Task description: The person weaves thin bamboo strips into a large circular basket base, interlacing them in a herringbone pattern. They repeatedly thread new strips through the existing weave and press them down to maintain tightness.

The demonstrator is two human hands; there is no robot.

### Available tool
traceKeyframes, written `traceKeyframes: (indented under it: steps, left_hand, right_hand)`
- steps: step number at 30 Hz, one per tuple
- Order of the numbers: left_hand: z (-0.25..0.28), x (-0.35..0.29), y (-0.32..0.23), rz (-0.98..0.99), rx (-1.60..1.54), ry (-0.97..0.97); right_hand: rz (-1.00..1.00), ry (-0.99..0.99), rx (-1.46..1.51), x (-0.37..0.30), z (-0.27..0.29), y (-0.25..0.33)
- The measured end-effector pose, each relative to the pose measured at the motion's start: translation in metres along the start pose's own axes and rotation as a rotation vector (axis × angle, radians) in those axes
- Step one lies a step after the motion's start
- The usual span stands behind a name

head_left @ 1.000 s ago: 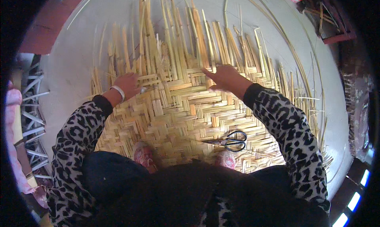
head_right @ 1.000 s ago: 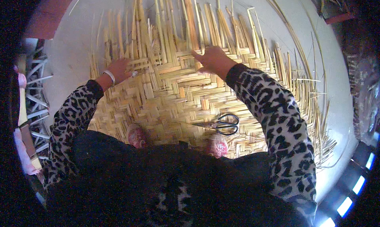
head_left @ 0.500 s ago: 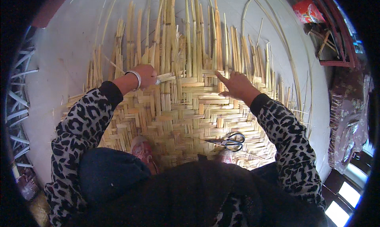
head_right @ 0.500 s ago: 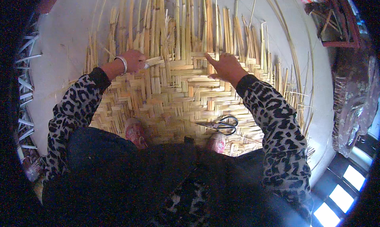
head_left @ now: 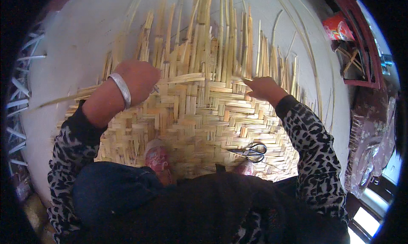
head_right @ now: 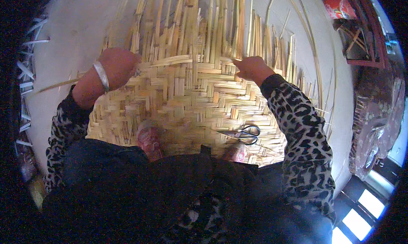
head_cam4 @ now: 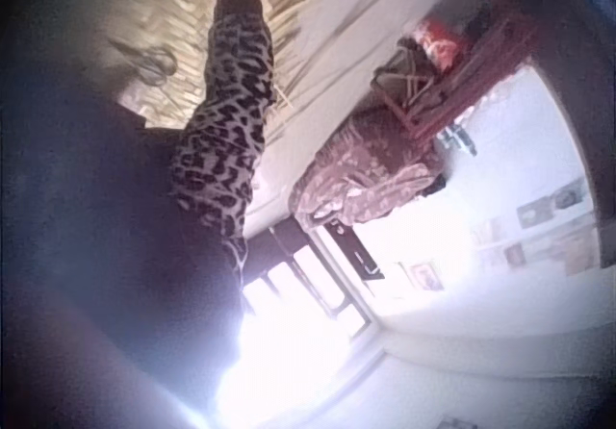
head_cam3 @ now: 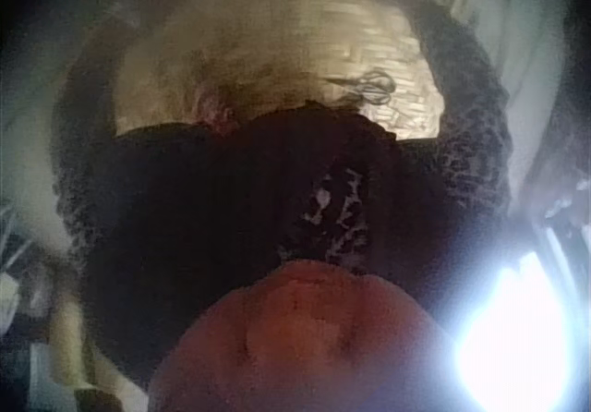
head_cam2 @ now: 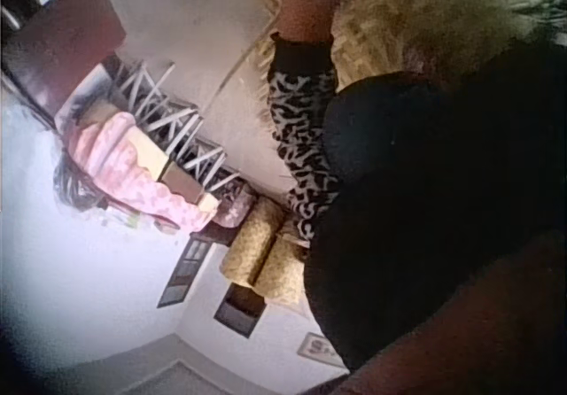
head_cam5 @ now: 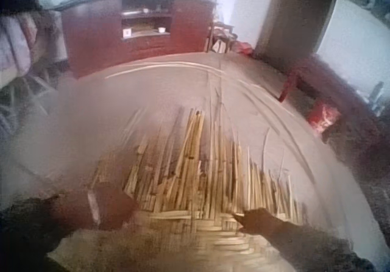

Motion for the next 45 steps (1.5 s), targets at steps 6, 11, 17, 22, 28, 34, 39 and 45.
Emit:
traceKeyframes:
  steps: [6,11,17,22,28,34,39,45]
  left_hand:
    - [0.02,-0.044,0.01,0.053,0.049,-0.083]
    - [-0.023,-0.032,0.063,0.174,0.031,-0.034]
    - [-0.066,-0.01,0.106,0.245,0.015,-0.026]
    - [-0.02,0.011,0.08,-0.059,-0.393,-0.661]
    - [-0.079,0.142,0.069,0.18,-0.789,-0.3]
    - [-0.095,0.226,0.082,0.327,-0.673,-0.383]
    - [-0.11,0.234,0.099,0.274,-1.062,-0.278]
    - [-0.123,0.18,0.066,0.209,-1.921,-0.065]
  right_hand:
    - [-0.007,-0.24,0.115,0.048,0.065,0.049]
    - [0.227,-0.559,0.533,0.085,0.111,0.112]
    - [0.147,-0.266,0.431,0.124,0.084,0.127]
    - [0.059,-0.521,0.582,0.107,0.093,0.111]
    - [-0.235,-0.534,0.939,0.096,0.066,0.083]
    - [-0.309,-0.567,1.174,0.088,0.046,0.072]
    - [-0.336,-0.493,1.368,0.103,0.025,0.07]
    - [-0.305,-0.467,1.334,0.115,0.022,0.076]
Point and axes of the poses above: each hand's wrist, its own x-axis towards the middle knuckle, its own z-axis out of the back of the hand, y = z × x, the point moved 10 cm from there along x, towards the middle knuckle, and after that the axes turned 5 degrees about -x, right-handed, at the moved point
